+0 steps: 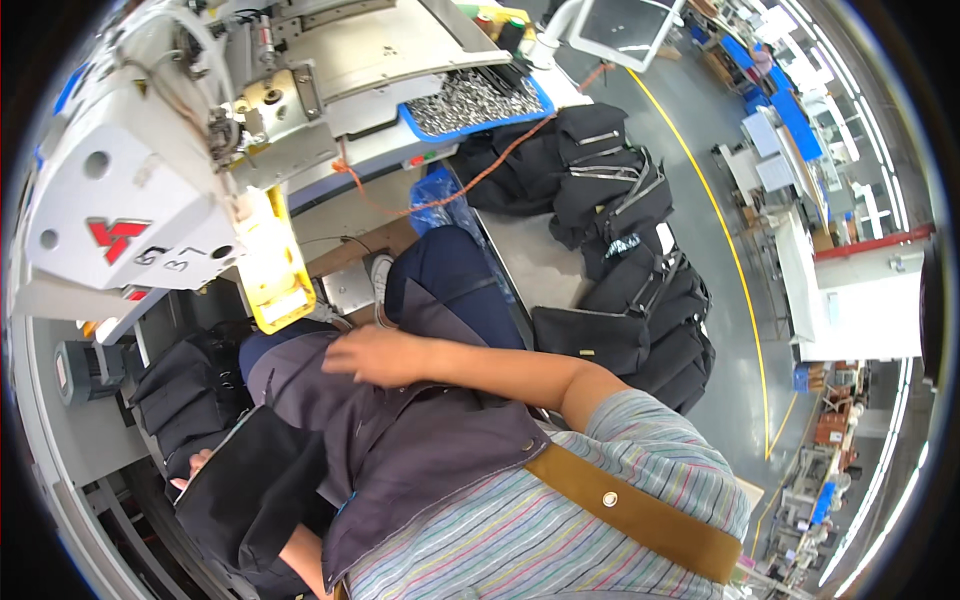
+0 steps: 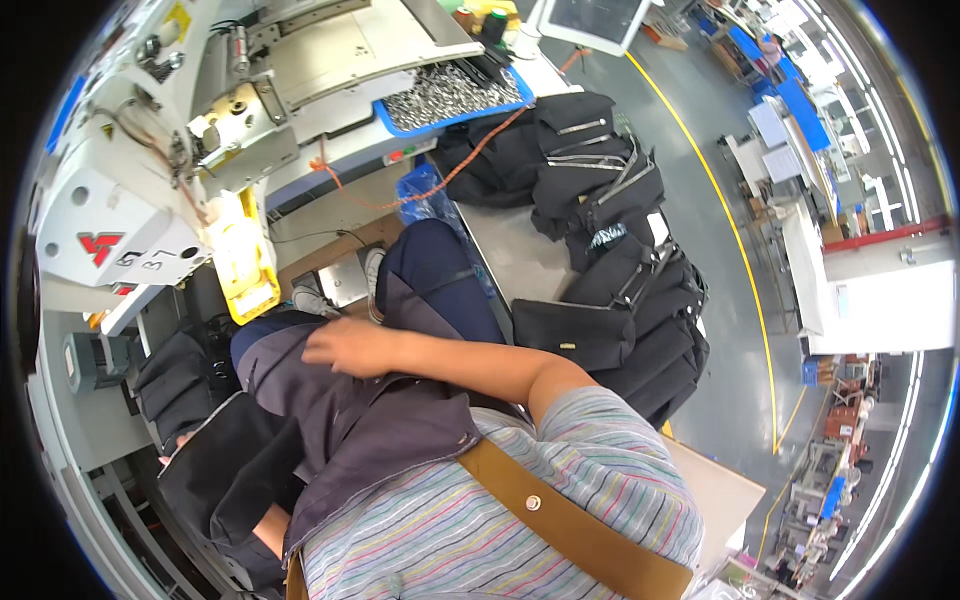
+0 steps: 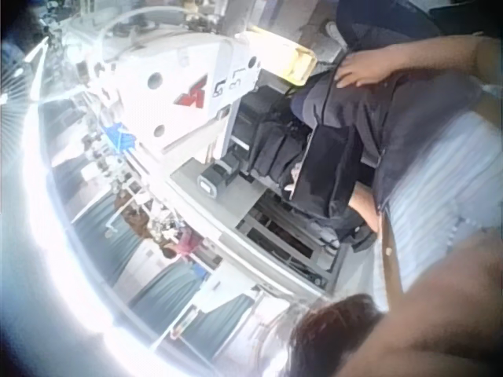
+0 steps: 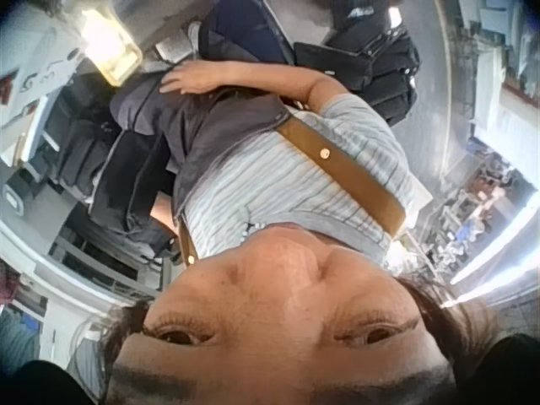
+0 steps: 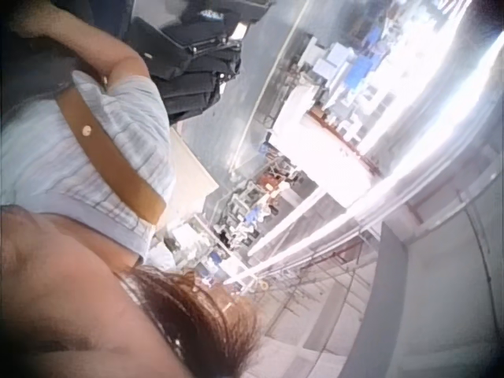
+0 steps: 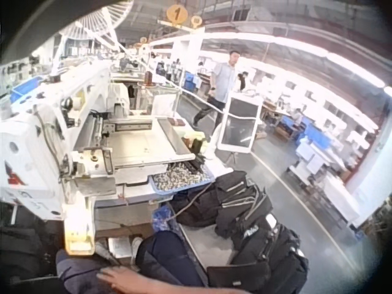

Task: The person sews and assembles black fabric pieces and bag straps into finished bags using an industrial sewing machine.

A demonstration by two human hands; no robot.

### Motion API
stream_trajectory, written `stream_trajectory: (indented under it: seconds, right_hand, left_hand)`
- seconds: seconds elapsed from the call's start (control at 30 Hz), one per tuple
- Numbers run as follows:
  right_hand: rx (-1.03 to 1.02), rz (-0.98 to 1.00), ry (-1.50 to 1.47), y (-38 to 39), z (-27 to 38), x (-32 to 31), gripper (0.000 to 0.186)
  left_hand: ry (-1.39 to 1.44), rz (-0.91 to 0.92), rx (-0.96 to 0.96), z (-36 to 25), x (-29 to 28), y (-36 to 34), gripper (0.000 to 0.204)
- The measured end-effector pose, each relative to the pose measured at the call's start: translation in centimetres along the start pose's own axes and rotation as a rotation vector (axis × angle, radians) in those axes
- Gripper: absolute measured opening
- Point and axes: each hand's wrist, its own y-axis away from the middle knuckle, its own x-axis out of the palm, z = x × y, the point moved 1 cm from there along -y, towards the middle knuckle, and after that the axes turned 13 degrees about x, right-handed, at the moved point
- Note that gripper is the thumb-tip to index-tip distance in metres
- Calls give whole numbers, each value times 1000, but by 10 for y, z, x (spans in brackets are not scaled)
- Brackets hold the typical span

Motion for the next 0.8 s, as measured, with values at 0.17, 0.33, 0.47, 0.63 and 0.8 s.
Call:
stream_trajectory:
  seconds: [0.17, 0.33, 0.47, 0.63, 0.8]
  right_hand:
    - [430, -80, -24, 8, -84, -14, 36]
    - [98, 68, -781, -36, 15, -57, 20]
    - [41, 199, -1054, -59, 70, -61, 17]
    - [-45, 7, -794, -62, 56, -65, 17]
    - [149, 323, -925, -47, 57, -49, 34]
  left_hand:
    - [-418, 42, 337, 11, 45, -21, 37]
    - [-1190, 158, 376, 87, 88, -34, 54]
    - [-1081, 333, 80, 137, 88, -47, 62]
    - [-1112, 504, 49, 134, 90, -63, 62]
    - [-1347, 610, 83, 130, 89, -72, 44]
